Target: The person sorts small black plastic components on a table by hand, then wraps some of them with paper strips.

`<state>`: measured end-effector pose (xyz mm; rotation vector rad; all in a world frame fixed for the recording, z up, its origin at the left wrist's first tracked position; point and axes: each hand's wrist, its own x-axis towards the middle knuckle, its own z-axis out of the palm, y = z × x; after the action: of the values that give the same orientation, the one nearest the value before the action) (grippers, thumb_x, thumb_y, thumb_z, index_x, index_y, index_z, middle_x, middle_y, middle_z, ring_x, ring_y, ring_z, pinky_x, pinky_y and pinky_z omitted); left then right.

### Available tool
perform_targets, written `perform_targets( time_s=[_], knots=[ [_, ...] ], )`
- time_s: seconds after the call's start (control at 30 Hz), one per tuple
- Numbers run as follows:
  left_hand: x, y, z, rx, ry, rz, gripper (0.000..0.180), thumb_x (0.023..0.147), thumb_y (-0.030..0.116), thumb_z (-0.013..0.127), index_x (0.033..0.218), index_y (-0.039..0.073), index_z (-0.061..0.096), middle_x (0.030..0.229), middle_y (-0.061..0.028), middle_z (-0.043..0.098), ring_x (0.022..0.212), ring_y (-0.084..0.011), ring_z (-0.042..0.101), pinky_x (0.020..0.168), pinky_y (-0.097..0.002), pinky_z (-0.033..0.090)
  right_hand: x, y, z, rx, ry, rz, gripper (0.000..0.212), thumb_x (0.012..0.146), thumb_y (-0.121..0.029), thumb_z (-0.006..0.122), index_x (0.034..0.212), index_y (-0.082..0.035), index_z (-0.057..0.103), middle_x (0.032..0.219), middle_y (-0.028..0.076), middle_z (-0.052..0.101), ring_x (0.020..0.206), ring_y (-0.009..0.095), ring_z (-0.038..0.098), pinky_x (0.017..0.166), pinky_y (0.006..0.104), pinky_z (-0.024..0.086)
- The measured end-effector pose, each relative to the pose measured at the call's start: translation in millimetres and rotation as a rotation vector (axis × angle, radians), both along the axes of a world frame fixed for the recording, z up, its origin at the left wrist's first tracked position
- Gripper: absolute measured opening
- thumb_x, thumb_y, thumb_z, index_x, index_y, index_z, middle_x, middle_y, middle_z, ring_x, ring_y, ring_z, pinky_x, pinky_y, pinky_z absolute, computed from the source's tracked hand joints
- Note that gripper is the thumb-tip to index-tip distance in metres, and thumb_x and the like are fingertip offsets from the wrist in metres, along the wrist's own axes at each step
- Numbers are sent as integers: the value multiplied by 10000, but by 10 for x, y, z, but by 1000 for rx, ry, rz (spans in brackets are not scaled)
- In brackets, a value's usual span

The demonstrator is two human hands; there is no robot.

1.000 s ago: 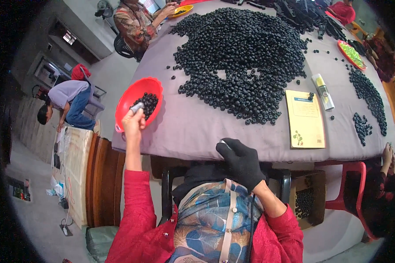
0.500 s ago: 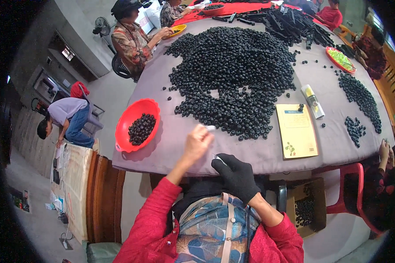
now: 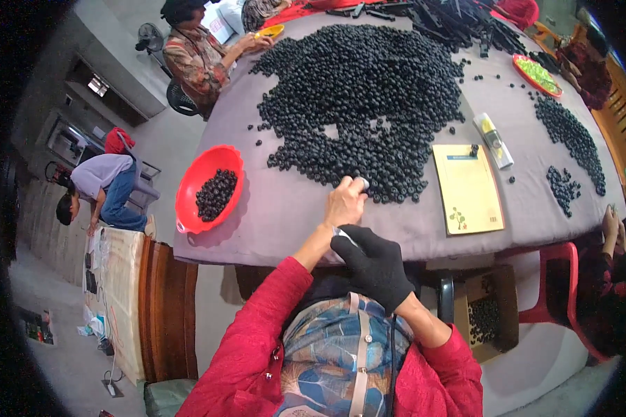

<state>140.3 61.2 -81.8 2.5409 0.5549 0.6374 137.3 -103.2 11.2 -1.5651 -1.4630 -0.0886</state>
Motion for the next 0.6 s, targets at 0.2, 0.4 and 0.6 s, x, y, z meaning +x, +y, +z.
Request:
perform_targets(
  time_s=[0.2,0.4,0.6],
  knots=[
    [-36,17,79,-33,58,10,176,722,90,589,858,45,487,879,-171,491,761,-372,564,629,-452,469,-32,29,-41,-169,391,21,269,798,-105,590,1038,12,561,953,120,602,806,149,588,700,260,476],
    [-146,16,-15,18,12,-21,173,719,46,499,884,0,522,811,-216,491,706,-395,534,608,-449,453,-25,19,-139,-173,321,20,241,818,-116,561,1039,-22,577,958,107,610,829,152,589,718,250,471],
    [-557,121,143,-1483,-324,-155,105,814,88,520,883,48,587,664,-21,558,539,-82,495,468,-212,388,31,58,-191,-222,539,-24,263,810,-92,544,1072,-93,568,1026,115,581,868,227,596,739,276,476]
  ],
)
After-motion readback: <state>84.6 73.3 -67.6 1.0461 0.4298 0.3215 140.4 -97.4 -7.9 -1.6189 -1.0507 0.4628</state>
